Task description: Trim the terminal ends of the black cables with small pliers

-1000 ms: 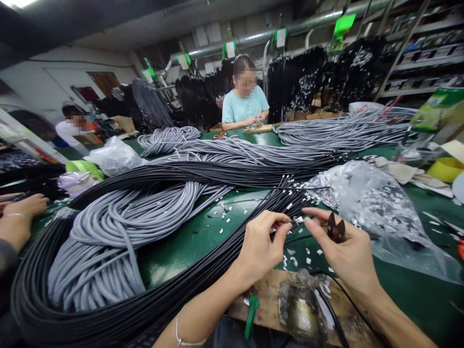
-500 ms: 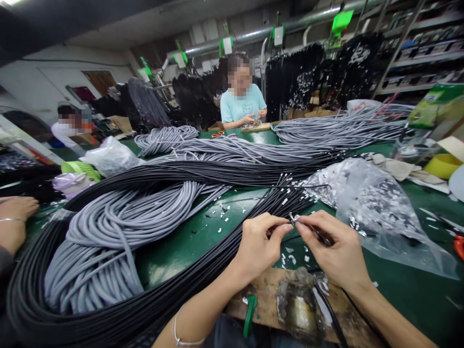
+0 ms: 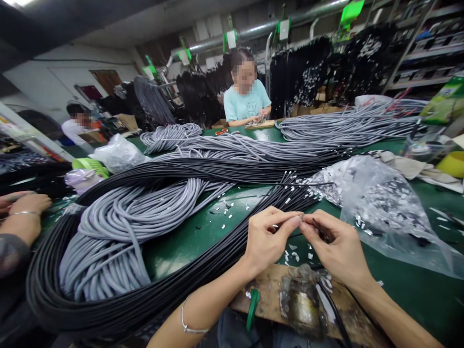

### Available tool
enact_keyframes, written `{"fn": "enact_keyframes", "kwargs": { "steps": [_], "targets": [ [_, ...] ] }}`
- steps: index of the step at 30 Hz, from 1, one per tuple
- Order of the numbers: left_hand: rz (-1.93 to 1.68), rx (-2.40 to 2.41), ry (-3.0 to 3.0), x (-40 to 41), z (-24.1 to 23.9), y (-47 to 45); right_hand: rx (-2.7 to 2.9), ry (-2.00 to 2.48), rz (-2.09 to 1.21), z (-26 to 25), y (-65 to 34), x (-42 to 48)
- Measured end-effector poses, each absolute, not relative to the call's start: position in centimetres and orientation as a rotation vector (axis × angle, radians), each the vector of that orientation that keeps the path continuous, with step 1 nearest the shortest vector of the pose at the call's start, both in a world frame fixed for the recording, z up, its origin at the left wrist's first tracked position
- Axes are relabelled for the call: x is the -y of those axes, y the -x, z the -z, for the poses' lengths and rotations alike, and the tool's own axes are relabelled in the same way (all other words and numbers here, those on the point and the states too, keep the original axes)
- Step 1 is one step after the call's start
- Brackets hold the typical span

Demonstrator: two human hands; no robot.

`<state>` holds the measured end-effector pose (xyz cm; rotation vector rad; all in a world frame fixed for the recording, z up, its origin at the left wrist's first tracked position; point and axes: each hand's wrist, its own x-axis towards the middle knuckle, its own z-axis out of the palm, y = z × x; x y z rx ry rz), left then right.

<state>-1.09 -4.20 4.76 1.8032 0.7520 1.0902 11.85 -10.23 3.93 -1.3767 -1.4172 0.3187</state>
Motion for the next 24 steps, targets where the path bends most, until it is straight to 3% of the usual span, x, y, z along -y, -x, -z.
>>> {"fn": "enact_keyframes", "kwargs": {
  "steps": [7,24],
  "targets": [
    [-1.043,-0.766,-1.506,4.3,-4.2,0.7,1.460,1.412,-0.229,-3.9,-11.8,10.3],
    [-0.789,-0.720,-1.587,3.4,-5.3,1.8,1.337,1.432,-0.313,-4.0,-12.1,10.2]
  ]
}}
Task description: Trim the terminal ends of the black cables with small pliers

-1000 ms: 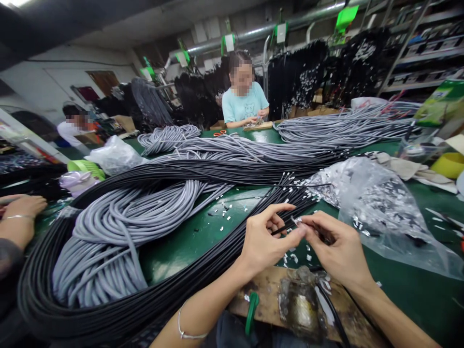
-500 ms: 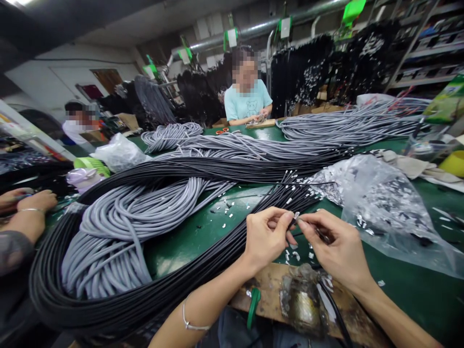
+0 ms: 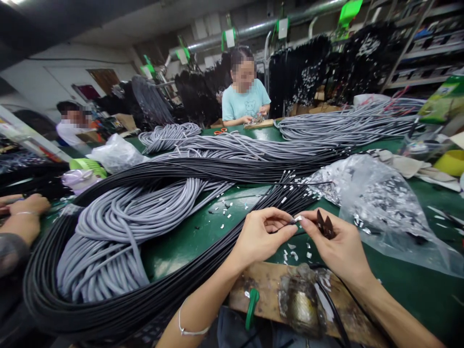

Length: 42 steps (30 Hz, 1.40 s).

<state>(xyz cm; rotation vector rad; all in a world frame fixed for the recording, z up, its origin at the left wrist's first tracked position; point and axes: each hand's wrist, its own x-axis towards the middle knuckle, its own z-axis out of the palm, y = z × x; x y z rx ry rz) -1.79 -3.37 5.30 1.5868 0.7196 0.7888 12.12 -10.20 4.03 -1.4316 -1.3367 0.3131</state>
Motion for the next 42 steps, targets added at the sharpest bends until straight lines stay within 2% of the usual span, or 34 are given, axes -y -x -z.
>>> {"fn": "enact_keyframes", "kwargs": {
  "steps": [10,17,31,42],
  "targets": [
    [-0.759,-0.794,-1.575,3.6,-6.0,2.1,1.491,1.413,-0.199,-3.6,-11.9,10.3],
    [-1.006,-0.921,-1.687,3.6,-5.8,2.2,1.388,1.542,-0.052,-4.0,-12.1,10.3],
    [-1.089,-0.881,-1.806,3.9,-5.5,2.1,1.473,1.452,-0.112,-3.9,-11.8,10.3],
    [-0.949,-0.791,-1.843,3.4,-5.4,2.4,1.483,1.439,-0.053,-4.7,-12.7,10.6]
  ]
}}
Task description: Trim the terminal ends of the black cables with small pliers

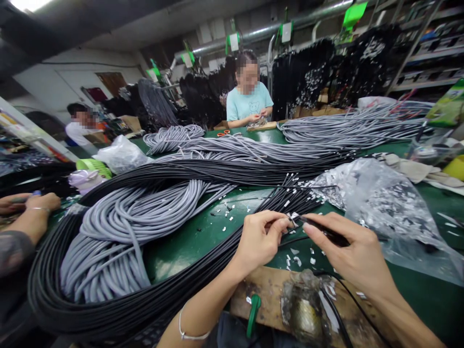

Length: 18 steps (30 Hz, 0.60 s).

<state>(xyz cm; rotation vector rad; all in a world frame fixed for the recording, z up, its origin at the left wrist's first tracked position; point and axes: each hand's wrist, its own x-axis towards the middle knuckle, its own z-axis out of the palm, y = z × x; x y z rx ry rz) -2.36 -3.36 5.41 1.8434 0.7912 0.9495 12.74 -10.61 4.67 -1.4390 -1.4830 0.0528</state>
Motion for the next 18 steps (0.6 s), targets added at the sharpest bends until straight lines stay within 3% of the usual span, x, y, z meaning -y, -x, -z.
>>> {"fn": "enact_keyframes", "kwargs": {
  "steps": [9,18],
  "targets": [
    [-0.960,-0.670,-2.239,3.6,-5.1,2.4,1.445,1.411,-0.239,-4.0,-12.9,10.5],
    [-0.896,-0.514,-2.373,3.6,-5.2,2.5,0.892,1.326,-1.300,-4.7,-13.0,9.4]
  ]
}}
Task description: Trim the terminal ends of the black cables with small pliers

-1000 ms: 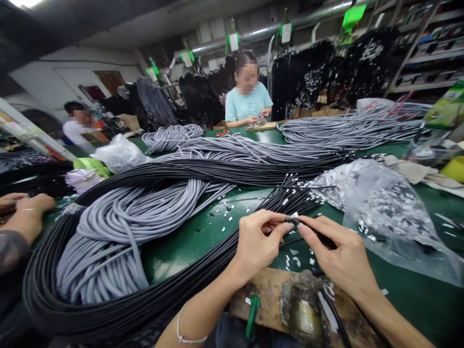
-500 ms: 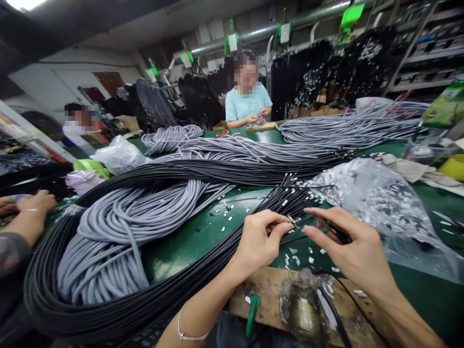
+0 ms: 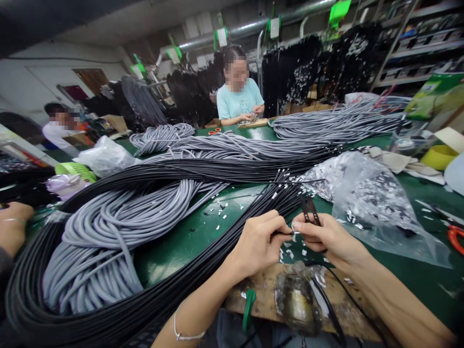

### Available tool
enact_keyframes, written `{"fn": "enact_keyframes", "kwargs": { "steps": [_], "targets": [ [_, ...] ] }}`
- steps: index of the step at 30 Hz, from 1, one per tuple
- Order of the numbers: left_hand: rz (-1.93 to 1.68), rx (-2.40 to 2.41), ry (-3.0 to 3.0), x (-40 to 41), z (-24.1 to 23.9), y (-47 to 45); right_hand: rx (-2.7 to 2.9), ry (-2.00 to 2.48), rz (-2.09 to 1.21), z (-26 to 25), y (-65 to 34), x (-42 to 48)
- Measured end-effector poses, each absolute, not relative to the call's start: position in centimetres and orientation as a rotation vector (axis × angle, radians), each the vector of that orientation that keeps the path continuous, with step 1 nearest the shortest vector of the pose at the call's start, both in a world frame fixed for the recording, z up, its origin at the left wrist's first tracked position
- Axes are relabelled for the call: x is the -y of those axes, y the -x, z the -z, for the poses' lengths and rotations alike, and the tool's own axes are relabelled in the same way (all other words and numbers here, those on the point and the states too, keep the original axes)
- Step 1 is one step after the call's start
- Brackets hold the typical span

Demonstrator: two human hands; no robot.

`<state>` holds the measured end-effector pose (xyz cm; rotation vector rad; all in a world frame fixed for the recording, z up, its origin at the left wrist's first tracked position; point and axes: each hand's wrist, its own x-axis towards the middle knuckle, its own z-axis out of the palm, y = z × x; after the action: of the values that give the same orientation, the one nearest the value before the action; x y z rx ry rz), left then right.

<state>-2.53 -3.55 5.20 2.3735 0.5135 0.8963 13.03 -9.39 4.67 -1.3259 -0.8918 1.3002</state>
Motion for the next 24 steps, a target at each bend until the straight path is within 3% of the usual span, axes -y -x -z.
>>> {"fn": "enact_keyframes", "kwargs": {
  "steps": [6,11,14,20,24],
  "targets": [
    [-0.786,-0.495,-1.866,3.5,-5.4,2.3,0.821,1.094,-1.599,-5.2,-14.0,9.4],
    [-0.696,-0.496,-1.489,3.5,-5.3,1.8,0.874,1.018,-1.581,-4.8,-13.7,9.5],
    [-0.784,-0.574,-1.436,3.6,-5.0,1.3,0.927,1.086,-1.281,-4.6,-12.9,9.7],
    [-0.966,-0.798,-1.792,3.7,-3.9,0.9,1.399,1.341,-0.149,-4.4,-11.6,10.9],
    [-0.999,-0.666,-2.154,3.7,-4.0,1.6,1.415,1.421,-0.089,-4.4,-12.3,10.6]
  ]
}}
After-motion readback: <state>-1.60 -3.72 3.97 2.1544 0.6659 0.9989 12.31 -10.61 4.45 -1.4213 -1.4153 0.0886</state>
